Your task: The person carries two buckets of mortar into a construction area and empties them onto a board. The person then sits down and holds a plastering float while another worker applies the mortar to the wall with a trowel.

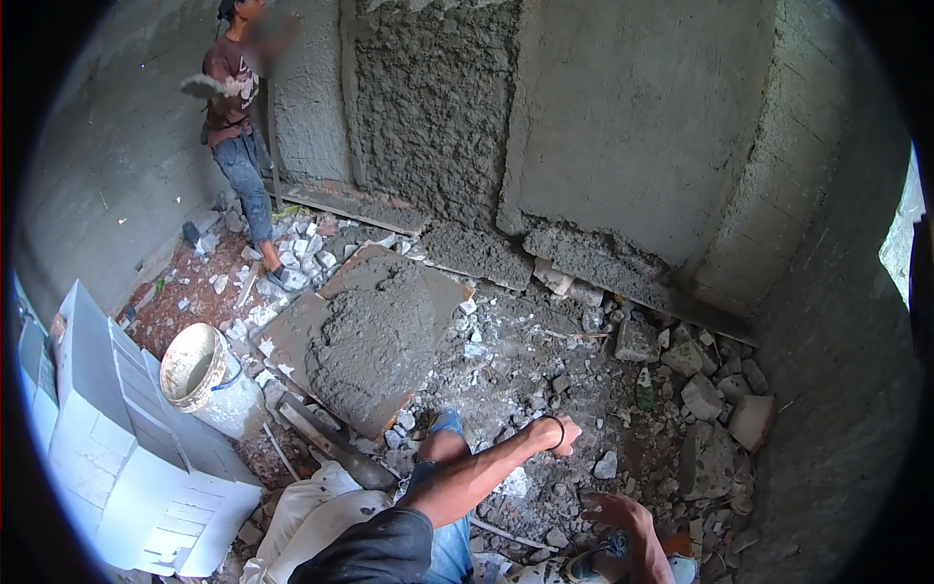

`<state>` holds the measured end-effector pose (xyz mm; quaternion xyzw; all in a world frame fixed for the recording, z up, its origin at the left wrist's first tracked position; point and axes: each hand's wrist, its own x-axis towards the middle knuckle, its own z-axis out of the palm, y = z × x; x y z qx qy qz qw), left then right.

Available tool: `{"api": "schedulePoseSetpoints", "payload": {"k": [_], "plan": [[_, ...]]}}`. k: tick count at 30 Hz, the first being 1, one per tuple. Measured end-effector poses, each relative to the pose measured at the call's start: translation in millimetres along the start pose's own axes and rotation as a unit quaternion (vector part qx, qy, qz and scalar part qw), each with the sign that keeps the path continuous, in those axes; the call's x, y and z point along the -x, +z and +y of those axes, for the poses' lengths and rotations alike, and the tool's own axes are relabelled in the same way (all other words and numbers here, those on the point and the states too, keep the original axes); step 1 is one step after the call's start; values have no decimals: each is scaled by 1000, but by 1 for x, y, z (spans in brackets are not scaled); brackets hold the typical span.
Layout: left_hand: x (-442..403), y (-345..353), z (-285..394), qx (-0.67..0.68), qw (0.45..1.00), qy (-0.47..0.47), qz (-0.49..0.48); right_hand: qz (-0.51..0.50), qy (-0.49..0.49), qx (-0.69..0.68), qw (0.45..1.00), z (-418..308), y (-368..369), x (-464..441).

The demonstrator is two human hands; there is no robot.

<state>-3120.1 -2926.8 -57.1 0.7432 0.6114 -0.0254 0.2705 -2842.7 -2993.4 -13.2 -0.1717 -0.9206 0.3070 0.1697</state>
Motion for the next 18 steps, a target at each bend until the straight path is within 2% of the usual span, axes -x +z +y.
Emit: {"api": "schedulePoseSetpoints", "payload": {"k": [3, 5, 9, 12, 18], "plan": [[2, -2, 2, -10, 1000, -8, -10, 25, -19, -1, 1000, -23, -7, -5], [6, -7, 5, -8, 1000, -14, -15, 81, -18, -52, 995, -47, -16, -14], [6, -5, 6, -4, 1000, -19, -10, 58, -9, -22, 998, -60, -23, -15], [5, -4, 6, 5, 1000, -21, -8, 73, 17, -59, 995, -49, -17, -12], [-3, 2, -1, -9, 1000, -1, -26, 18, 8, -42, 999, -16, -7, 0]]}}
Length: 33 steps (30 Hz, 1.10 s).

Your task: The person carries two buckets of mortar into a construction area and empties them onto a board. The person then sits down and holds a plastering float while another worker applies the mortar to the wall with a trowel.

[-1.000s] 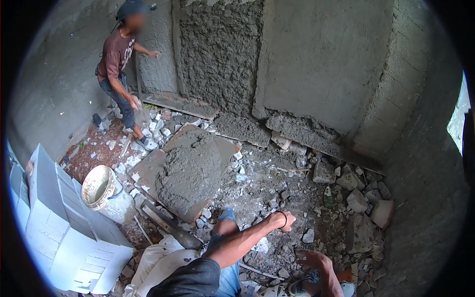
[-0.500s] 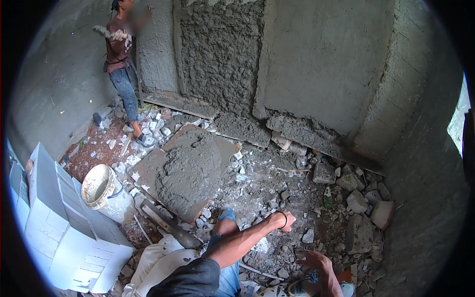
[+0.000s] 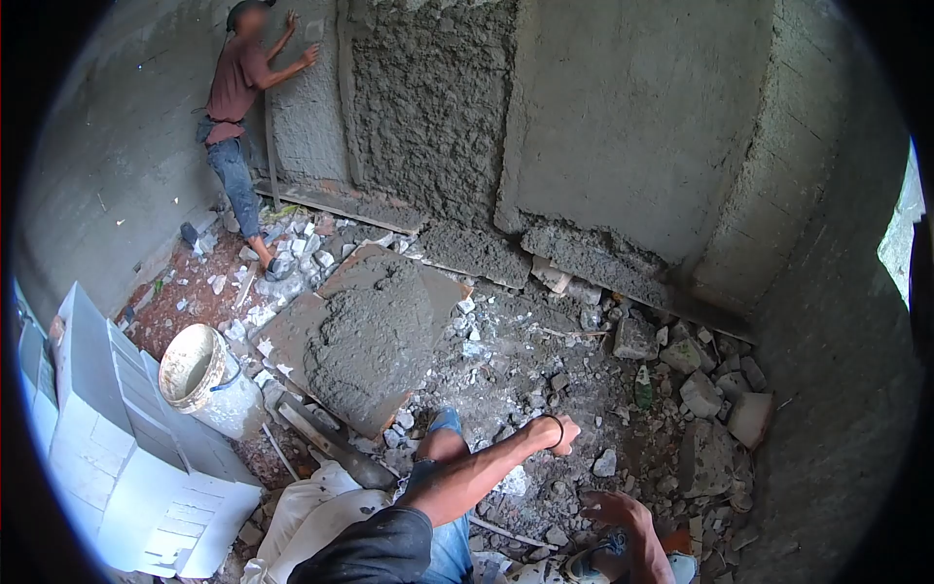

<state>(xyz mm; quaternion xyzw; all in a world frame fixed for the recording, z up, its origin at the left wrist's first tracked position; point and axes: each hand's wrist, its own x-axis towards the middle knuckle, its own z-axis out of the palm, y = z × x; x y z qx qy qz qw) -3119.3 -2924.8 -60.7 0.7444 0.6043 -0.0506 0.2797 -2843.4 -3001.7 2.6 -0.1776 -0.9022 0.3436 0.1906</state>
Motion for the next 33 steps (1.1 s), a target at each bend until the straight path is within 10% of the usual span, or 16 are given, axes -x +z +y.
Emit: {"api": "schedulePoseSetpoints", "payload": {"k": [3, 5, 33], "plan": [[6, -5, 5, 2, 1000, -8, 7, -22, 10, 9, 1000, 36, 14, -8], [6, -6, 5, -4, 1000, -4, 10, -225, 278, 135, 924, 73, 33, -29], [-3, 1, 3, -17, 1000, -6, 10, -271, 281, 125, 912, 77, 29, -36]]}}
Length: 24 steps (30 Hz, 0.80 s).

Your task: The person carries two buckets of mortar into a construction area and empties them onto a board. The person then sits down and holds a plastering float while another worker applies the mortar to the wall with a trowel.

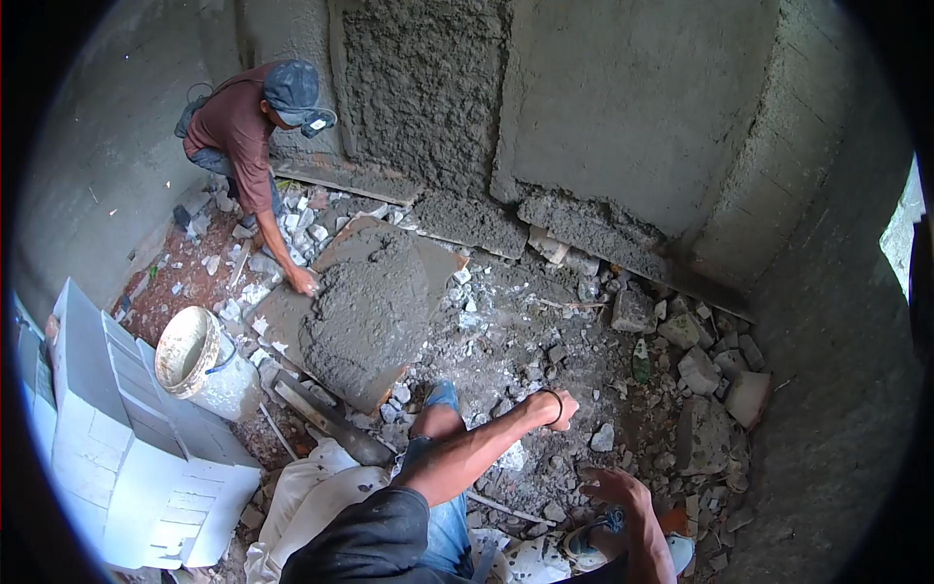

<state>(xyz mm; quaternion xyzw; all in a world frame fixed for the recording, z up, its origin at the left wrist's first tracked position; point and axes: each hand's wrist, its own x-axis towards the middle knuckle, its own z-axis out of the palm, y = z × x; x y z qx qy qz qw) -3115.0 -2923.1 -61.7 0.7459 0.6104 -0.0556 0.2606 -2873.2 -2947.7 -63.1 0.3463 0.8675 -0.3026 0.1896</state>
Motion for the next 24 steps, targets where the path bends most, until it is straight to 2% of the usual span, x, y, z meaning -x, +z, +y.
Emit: {"api": "schedulePoseSetpoints", "payload": {"k": [5, 14, 16, 24], "plan": [[3, -5, -1, 4, 1000, 2, -24, -34, 9, -13, 999, 7, 4, -9], [-3, 5, -4, 15, 1000, 7, -5, -17, 13, -20, 1000, 1, 4, -8], [-5, 5, -6, 24, 1000, 5, -11, -50, 34, -35, 998, -12, -7, -5], [4, -2, -3, 21, 1000, 6, -11, -32, 18, -7, 999, 14, 12, -13]]}}
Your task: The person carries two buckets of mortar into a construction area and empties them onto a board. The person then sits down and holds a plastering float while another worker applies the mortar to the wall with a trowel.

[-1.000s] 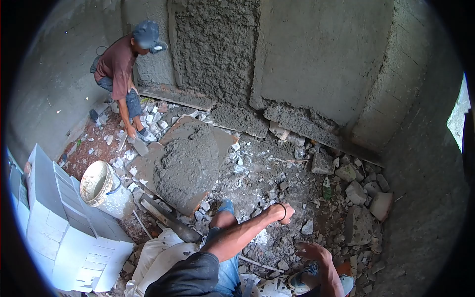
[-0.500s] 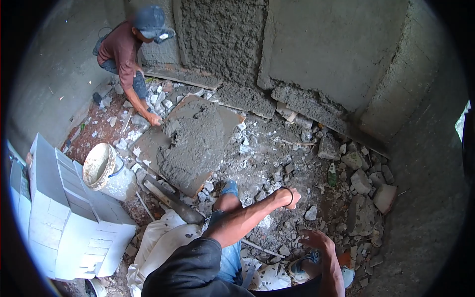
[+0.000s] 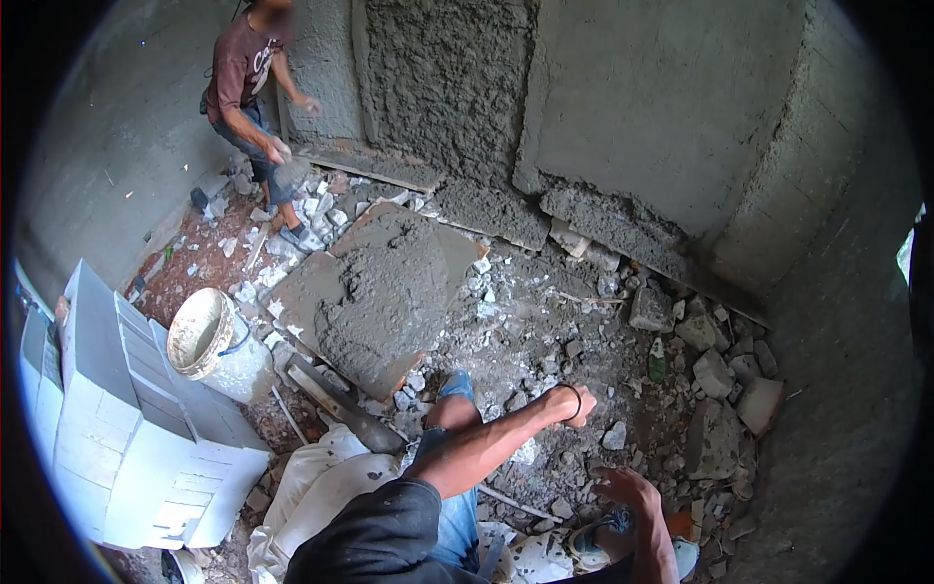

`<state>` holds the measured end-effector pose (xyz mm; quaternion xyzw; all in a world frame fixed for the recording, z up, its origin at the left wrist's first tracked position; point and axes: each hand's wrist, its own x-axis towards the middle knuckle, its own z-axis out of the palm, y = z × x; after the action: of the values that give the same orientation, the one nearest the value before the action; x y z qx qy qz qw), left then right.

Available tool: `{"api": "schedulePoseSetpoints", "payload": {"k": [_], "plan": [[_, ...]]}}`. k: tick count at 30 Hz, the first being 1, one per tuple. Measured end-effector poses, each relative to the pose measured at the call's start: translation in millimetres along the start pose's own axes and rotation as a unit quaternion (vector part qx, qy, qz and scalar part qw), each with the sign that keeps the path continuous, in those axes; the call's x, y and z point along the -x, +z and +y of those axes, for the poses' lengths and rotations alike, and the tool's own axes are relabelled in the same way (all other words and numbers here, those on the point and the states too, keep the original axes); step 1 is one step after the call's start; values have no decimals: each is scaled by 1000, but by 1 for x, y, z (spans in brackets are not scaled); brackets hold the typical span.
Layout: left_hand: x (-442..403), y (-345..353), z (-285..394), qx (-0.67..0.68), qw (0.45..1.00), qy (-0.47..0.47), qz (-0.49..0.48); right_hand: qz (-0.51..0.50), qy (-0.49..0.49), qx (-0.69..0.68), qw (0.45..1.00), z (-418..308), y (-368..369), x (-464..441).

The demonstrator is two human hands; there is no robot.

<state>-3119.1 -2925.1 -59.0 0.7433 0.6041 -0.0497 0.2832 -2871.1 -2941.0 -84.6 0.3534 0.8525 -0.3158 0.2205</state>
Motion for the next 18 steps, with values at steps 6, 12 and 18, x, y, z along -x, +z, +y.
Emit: {"api": "schedulePoseSetpoints", "payload": {"k": [6, 12, 18], "plan": [[4, -6, 4, -12, 1000, -5, -12, 11, -1, 14, 1000, 4, 3, 0], [-4, 4, 1, -12, 999, -4, 35, -7, 3, -12, 1000, 2, 0, -1], [-8, 4, -2, -21, 1000, 9, -10, -6, 15, 9, 1000, -7, -7, 6]]}}
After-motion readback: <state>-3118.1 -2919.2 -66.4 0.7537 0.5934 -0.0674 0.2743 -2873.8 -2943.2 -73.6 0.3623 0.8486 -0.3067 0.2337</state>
